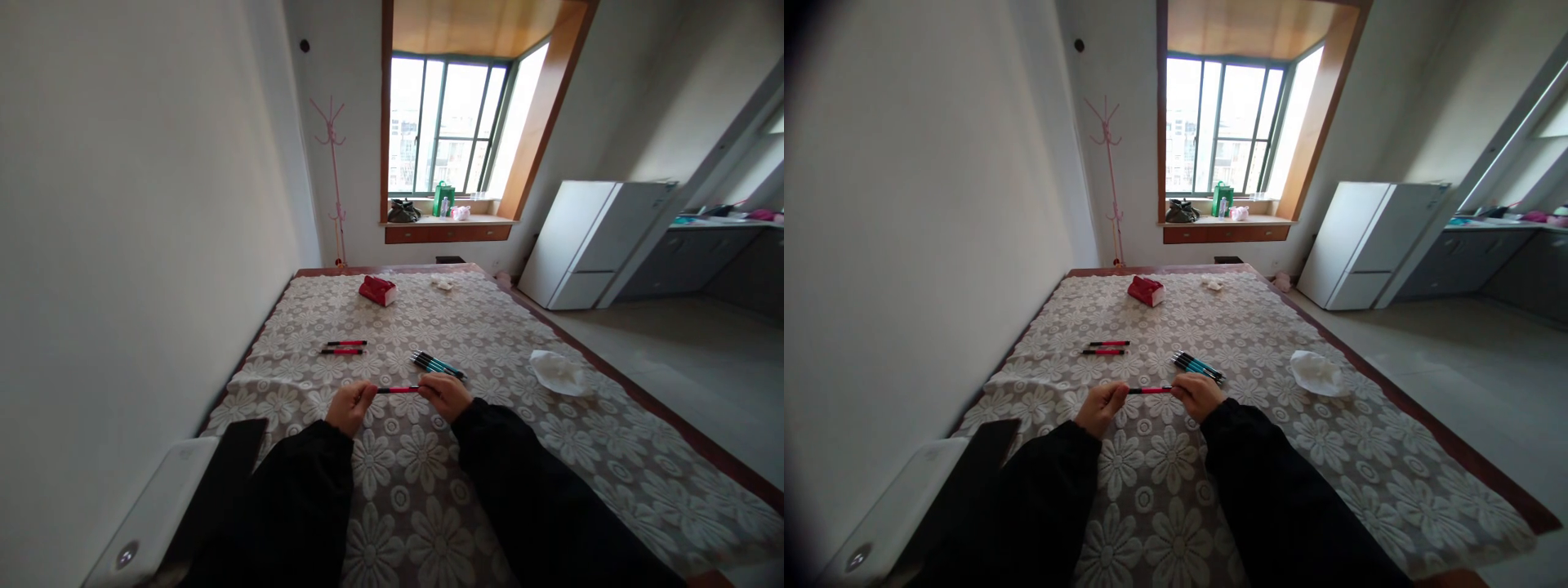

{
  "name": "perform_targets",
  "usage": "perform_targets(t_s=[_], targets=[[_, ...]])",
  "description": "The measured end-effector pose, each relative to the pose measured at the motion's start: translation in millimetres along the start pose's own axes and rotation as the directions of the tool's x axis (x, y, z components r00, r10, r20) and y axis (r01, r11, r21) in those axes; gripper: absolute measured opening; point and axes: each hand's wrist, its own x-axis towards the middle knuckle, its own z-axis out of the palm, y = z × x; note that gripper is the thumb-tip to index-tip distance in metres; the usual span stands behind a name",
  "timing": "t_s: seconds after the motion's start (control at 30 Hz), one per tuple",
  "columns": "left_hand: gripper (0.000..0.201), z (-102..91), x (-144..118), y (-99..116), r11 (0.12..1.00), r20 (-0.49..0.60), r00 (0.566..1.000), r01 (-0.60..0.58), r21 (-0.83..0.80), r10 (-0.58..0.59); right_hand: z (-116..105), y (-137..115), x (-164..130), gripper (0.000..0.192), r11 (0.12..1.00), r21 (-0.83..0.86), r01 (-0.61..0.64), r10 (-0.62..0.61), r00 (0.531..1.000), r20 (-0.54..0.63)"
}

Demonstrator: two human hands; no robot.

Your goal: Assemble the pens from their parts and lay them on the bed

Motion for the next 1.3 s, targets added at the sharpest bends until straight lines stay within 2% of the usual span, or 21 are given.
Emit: perform_targets(t_s=[0.1, 0.2, 0.23, 0.3, 0.33, 0.37, 0.43, 0.53, 0.7, 0.9, 1.03, 1.2, 1.27, 1.3], targets=[[0.046, -0.6, 1, 0, 0.993, -0.032, 0.999, -0.025, 0.113, 0.029, -2, 8, 1, 0.027, 0.998, 0.0, -0.057, 0.057, 0.998, -0.033], [0.038, 0.2, 2, -1, 0.993, -0.104, 0.995, 0.008, 0.117, 0.004, -11, 27, 0, 0.022, 0.988, -0.01, -0.153, 0.149, 0.973, -0.178], [0.037, 0.6, 2, -2, 0.993, -0.122, 0.993, 0.024, 0.116, -0.01, -15, 36, -2, 0.022, 0.974, -0.034, -0.223, 0.209, 0.949, -0.236], [0.034, 1.4, 2, -2, 0.989, -0.127, 0.992, 0.041, 0.14, -0.023, -23, 55, -7, 0.023, 0.902, -0.109, -0.417, 0.357, 0.864, -0.356], [0.032, 1.7, 2, -2, 0.985, -0.119, 0.993, 0.037, 0.168, -0.017, -27, 63, -10, 0.023, 0.854, -0.133, -0.503, 0.425, 0.822, -0.38], [0.029, 2.1, 1, -1, 0.979, -0.109, 0.994, 0.025, 0.201, -0.003, -29, 71, -14, 0.023, 0.811, -0.154, -0.564, 0.484, 0.795, -0.366], [0.024, 2.6, 1, 0, 0.967, -0.084, 0.996, -0.015, 0.255, 0.038, -31, 82, -19, 0.023, 0.765, -0.185, -0.617, 0.55, 0.775, -0.312], [0.019, 2.9, 0, 0, 0.959, -0.078, 0.994, -0.049, 0.28, 0.074, -29, 88, -22, 0.024, 0.751, -0.214, -0.625, 0.57, 0.776, -0.269], [0.023, 2.3, 1, -5, 0.933, -0.095, 0.992, -0.04, 0.357, 0.078, -27, 85, -20, 0.026, 0.726, -0.24, -0.645, 0.591, 0.763, -0.262], [0.042, 3.2, -4, -3, 0.818, -0.07, 0.997, 0.019, 0.575, 0.026, -29, 77, -17, 0.029, 0.682, -0.247, -0.688, 0.636, 0.725, -0.263], [0.044, 2.3, -6, -2, 0.759, -0.083, 0.996, 0.06, 0.648, -0.008, -29, 71, -16, 0.027, 0.674, -0.245, -0.697, 0.639, 0.717, -0.28], [0.032, -8.8, 12, -11, 0.775, -0.038, 0.999, 0.04, 0.631, -0.02, -26, 73, -16, 0.023, 0.687, -0.227, -0.69, 0.618, 0.719, -0.317], [0.031, -14.3, 24, -17, 0.802, -0.065, 0.997, 0.081, 0.591, -0.052, -25, 75, -16, 0.024, 0.7, -0.193, -0.687, 0.603, 0.714, -0.357], [0.032, -16.5, 29, -20, 0.813, -0.132, 0.99, 0.123, 0.569, -0.058, -25, 75, -16, 0.024, 0.709, -0.171, -0.685, 0.591, 0.708, -0.385]])
